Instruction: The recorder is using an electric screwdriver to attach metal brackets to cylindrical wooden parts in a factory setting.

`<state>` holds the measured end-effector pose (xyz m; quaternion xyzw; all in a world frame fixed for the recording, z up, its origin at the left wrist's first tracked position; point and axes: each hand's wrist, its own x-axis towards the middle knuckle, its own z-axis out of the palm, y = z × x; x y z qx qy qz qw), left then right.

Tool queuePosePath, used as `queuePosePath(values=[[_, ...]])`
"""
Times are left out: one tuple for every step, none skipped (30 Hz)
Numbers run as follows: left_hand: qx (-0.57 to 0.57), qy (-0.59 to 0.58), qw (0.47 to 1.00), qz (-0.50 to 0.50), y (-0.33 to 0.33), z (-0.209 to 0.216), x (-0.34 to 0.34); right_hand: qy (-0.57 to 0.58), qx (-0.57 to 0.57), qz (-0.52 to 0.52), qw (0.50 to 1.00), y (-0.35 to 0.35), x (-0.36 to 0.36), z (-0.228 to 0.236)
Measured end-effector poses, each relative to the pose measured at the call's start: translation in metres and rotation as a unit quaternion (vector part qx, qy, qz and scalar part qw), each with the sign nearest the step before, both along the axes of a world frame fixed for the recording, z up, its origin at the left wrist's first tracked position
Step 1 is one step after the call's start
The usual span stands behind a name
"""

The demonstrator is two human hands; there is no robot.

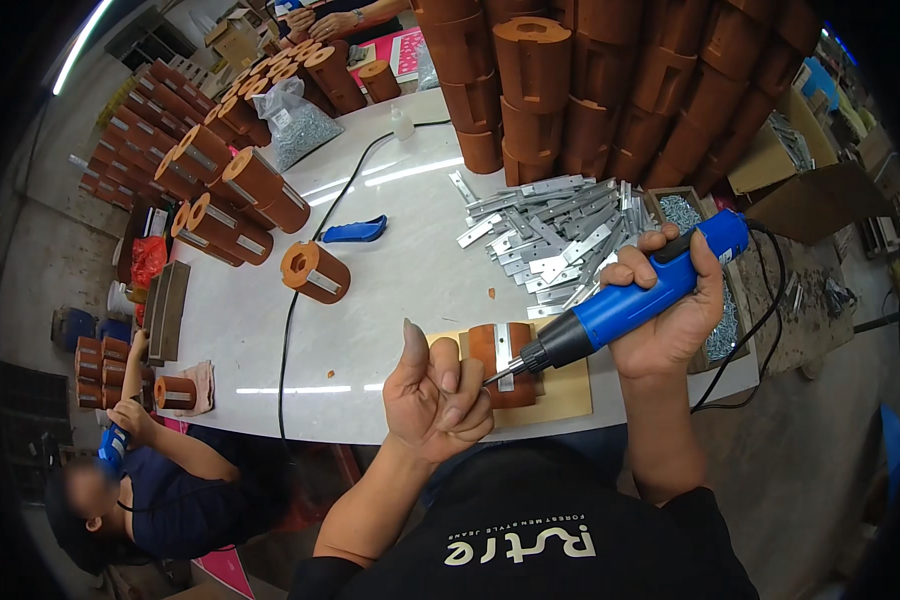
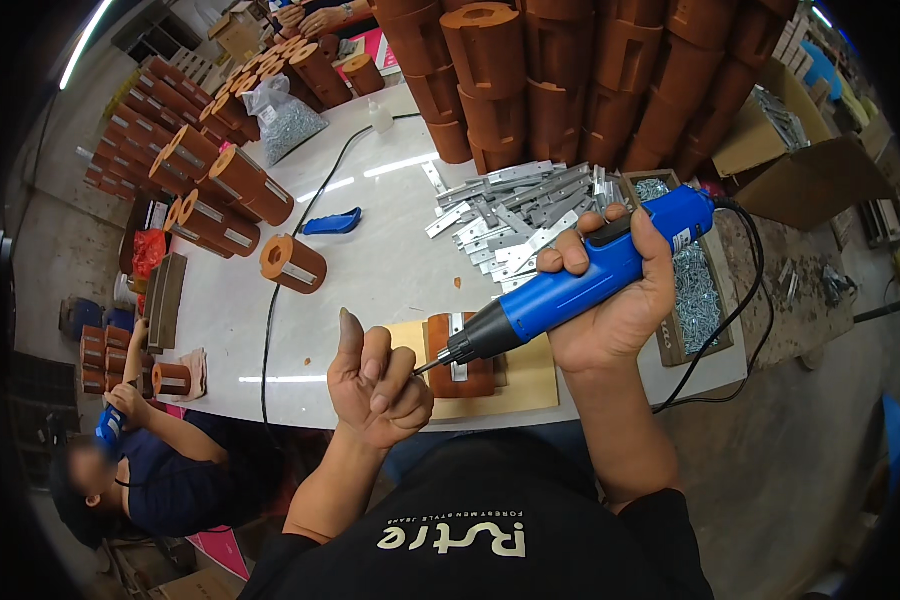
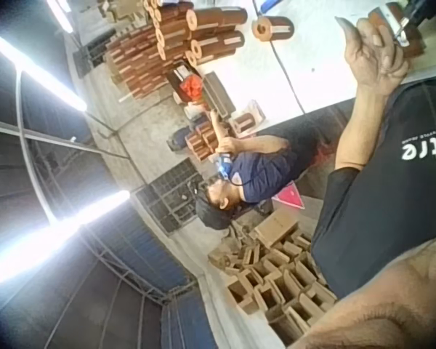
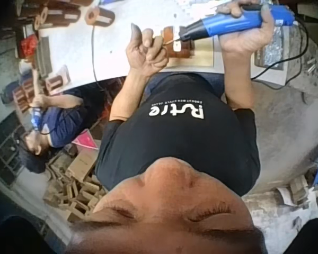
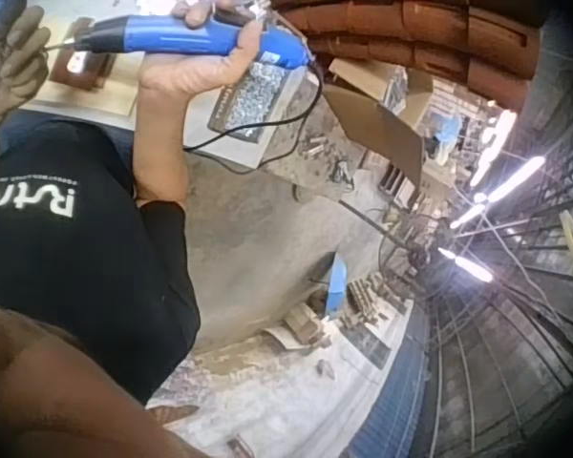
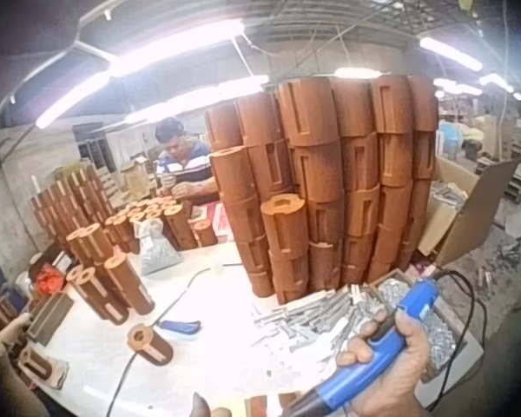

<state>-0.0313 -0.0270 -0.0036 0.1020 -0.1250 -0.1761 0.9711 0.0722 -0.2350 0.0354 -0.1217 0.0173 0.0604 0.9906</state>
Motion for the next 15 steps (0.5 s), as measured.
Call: queuePosePath(values=[[0.004,-0.003,1.000,0.001,0.001,-0.002,0.001,0.000,-0.001,-0.002,1.000,0.000,0.001,0.000],[-0.002,-0.004,1.000,0.000,0.001,-0.004,0.001,-0.001,-0.002,-0.003,1.000,-0.001,0.001,0.000],[-0.008,-0.004,1.000,0.000,0.002,-0.006,0.001,-0.002,-0.004,-0.005,1.000,-0.001,0.002,0.000],[-0.014,-0.005,1.000,-0.001,0.002,-0.007,0.001,0.001,-0.002,-0.008,1.000,-0.002,0.002,0.000],[-0.002,0.006,1.000,0.007,0.002,-0.005,0.000,0.003,0.000,-0.010,1.000,-0.003,0.003,-0.001],[0.010,0.017,1.000,0.015,0.001,-0.002,-0.001,0.005,0.003,-0.012,1.000,-0.004,0.004,-0.001],[0.022,0.028,0.999,0.023,0.001,0.001,-0.001,0.007,0.008,-0.012,1.000,-0.005,0.004,-0.001],[0.059,0.048,0.997,0.031,0.000,0.002,-0.003,0.008,0.013,-0.010,1.000,-0.006,0.004,-0.001],[0.096,0.068,0.992,0.040,0.000,0.002,-0.004,0.010,0.018,-0.008,1.000,-0.007,0.004,-0.001],[0.133,0.089,0.986,0.049,-0.001,0.003,-0.006,0.009,0.018,-0.009,1.000,-0.007,0.005,0.000],[0.170,0.107,0.978,0.061,-0.004,0.007,-0.008,0.008,0.017,-0.012,1.000,-0.008,0.005,0.001],[0.205,0.095,0.972,0.062,-0.003,0.004,-0.010,0.007,0.016,-0.014,1.000,-0.009,0.005,0.001],[0.239,0.082,0.965,0.064,0.000,-0.001,-0.014,0.004,0.013,-0.015,1.000,-0.009,0.006,0.001],[0.273,0.071,0.957,0.065,0.000,0.000,-0.015,0.003,0.010,-0.014,1.000,-0.009,0.006,0.001],[0.306,0.114,0.941,0.092,-0.004,0.005,-0.017,0.001,0.006,-0.013,1.000,-0.009,0.006,0.001]])
